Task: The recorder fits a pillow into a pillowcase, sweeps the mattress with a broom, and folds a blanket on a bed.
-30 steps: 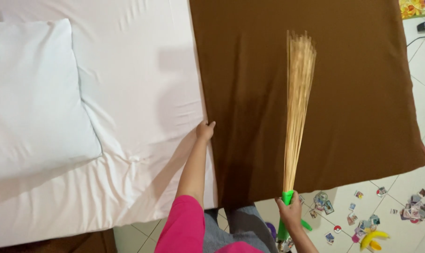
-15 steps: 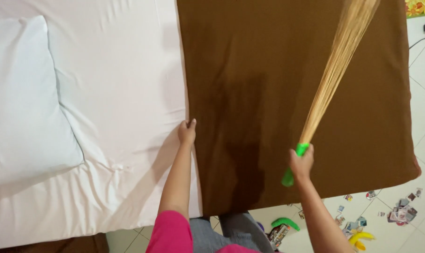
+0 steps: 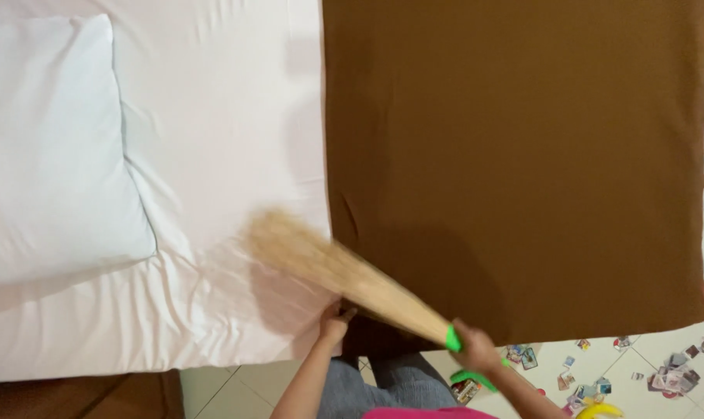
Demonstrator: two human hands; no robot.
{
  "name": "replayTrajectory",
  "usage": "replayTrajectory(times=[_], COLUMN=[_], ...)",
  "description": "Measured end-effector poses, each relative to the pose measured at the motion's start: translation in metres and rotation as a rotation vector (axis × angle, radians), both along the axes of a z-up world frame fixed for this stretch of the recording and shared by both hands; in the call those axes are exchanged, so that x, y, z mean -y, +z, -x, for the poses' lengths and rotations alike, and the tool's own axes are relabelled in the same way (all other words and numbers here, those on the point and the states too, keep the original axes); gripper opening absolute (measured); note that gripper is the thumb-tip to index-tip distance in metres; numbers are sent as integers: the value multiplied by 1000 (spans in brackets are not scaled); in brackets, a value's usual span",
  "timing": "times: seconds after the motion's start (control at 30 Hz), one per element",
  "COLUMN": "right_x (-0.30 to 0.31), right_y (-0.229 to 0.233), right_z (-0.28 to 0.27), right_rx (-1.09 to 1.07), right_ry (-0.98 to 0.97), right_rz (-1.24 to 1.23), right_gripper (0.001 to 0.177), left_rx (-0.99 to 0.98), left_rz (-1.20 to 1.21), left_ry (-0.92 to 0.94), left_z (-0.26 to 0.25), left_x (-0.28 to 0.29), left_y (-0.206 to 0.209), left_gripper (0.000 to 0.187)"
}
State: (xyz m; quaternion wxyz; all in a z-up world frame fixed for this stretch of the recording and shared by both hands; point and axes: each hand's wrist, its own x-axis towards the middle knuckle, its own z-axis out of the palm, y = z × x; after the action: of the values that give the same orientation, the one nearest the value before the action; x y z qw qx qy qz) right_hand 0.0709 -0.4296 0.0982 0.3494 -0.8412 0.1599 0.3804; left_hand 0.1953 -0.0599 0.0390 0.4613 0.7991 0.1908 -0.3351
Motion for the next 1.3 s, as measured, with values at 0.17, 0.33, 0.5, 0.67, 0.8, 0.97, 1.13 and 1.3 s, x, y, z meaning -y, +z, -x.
replayTrajectory(times=[0.17,0.33,0.5,0.67,0.8,0.97,1.13,1.3], right_x=[38,-1,-86,-82,-70,-96,-135,-104], right_y=[-11,-42,-42,36,67,45,54,71], right_z=[-100,-130,33,81,42,48,156,188], right_rx=[400,294,-109,-66,234,340,-158,-16], right_ry=[-321,-720,33,55,-359,-592,-193,-25], right_rz=[153,99,207,70,197,153,112,57], right_gripper=[66,55,90,65,50,47,35,44], left_rx=[-71,-127,-45,19,21,90,232,350], left_rz=[32,8,-44,100,-1,-32,-47,-66], left_ry=[-1,138,-44,-172,-257,-223,-225,-319], left_z=[36,38,66,111,111,136,154,158], left_x=[-16,-18,-30,-36,-35,-46,-49,-56], left_y=[-34,3,-16,-60,-18,-14,-39,-74], left_gripper=[33,41,45,44,40,37,37,38])
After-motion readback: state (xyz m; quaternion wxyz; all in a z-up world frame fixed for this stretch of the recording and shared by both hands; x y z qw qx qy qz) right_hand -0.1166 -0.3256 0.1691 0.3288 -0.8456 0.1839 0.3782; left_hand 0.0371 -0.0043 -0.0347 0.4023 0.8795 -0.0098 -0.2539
